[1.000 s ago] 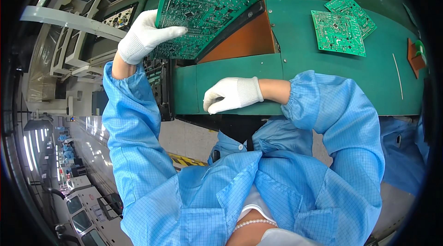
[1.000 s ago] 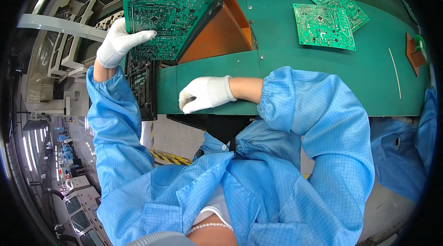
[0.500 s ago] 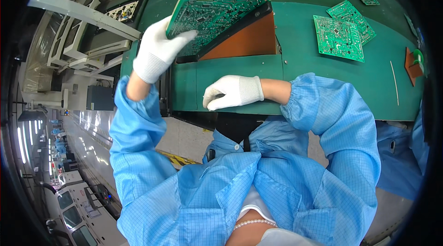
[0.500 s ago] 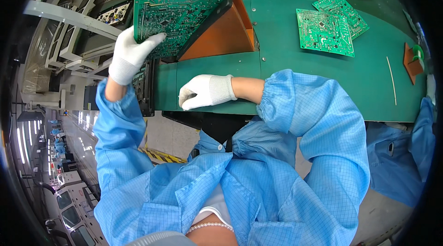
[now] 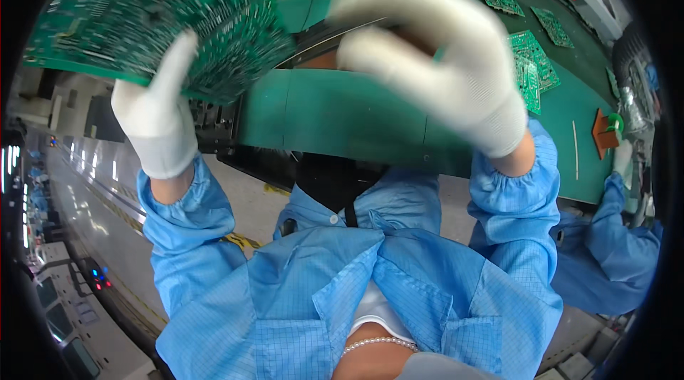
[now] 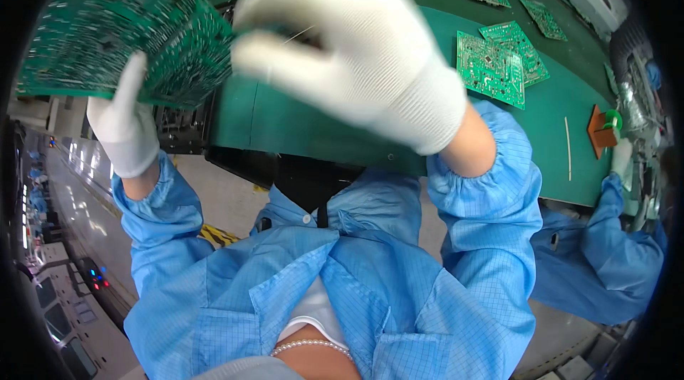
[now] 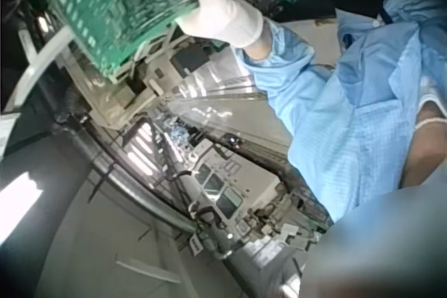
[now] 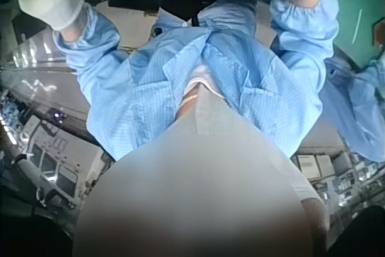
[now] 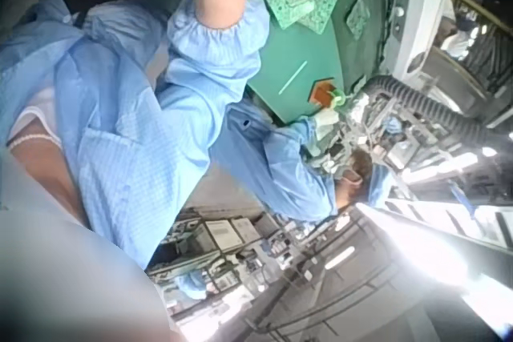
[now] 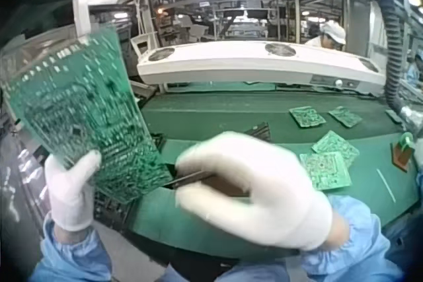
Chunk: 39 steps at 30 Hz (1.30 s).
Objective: The recorder is handling and inspecting printed circuit boards, placing them into chassis on an assembly line.
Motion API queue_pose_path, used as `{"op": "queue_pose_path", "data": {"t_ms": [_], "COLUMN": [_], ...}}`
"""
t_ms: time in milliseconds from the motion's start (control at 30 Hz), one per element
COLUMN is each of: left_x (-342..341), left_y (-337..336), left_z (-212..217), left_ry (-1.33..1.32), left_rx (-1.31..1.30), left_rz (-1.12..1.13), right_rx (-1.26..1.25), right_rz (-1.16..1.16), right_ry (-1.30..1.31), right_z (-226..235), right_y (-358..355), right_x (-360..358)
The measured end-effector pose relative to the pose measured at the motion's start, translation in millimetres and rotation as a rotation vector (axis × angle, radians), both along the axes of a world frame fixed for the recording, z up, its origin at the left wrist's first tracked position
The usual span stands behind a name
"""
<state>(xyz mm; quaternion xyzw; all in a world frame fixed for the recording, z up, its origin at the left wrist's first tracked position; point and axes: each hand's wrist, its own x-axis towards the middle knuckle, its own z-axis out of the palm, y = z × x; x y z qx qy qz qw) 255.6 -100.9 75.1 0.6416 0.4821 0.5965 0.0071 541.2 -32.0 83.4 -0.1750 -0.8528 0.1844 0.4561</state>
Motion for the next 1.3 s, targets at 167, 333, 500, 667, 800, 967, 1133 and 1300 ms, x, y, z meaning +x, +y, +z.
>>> {"op": "queue_pose_path", "data": {"t_ms": [167, 333, 500, 667, 800, 967, 1133, 1300], "left_x": [-10.9, -12.3, -14.6, -11.8, -7.0, -2.5, 2.1, 2.0], "left_y": [29.4, 46.2, 27.3, 11.5, 12.0, 8.3, 12.0, 10.3], "left_z": [-34.4, -58.7, -157.0, -170.9, -165.9, -165.9, -162.0, -159.6], "left_ry": [0.064, -1.107, -0.581, -0.206, -0.187, -0.179, -0.137, -0.139], "left_rx": [0.327, -0.171, -0.495, -0.482, -0.463, -0.419, -0.418, -0.388], "left_rz": [-0.027, -0.614, -0.328, -0.298, -0.281, -0.244, -0.238, -0.231], "right_rx": [-0.511, -0.215, 0.264, 0.279, 0.310, 0.168, 0.078, -0.006], "right_rz": [0.143, -0.163, -0.276, -0.136, 0.504, 0.237, -0.187, -0.246], "right_ry": [-0.238, -0.578, -1.115, -1.450, -1.065, -1.329, -1.532, -1.582], "right_z": [49.9, 89.1, 121.2, 94.7, 86.4, 91.0, 90.0, 110.8], "right_y": [11.2, 30.8, 55.8, 100.4, 147.1, 152.4, 168.7, 152.2], "right_x": [-52.5, -74.6, -104.0, -123.3, -94.9, -118.4, -114.1, -115.8]}}
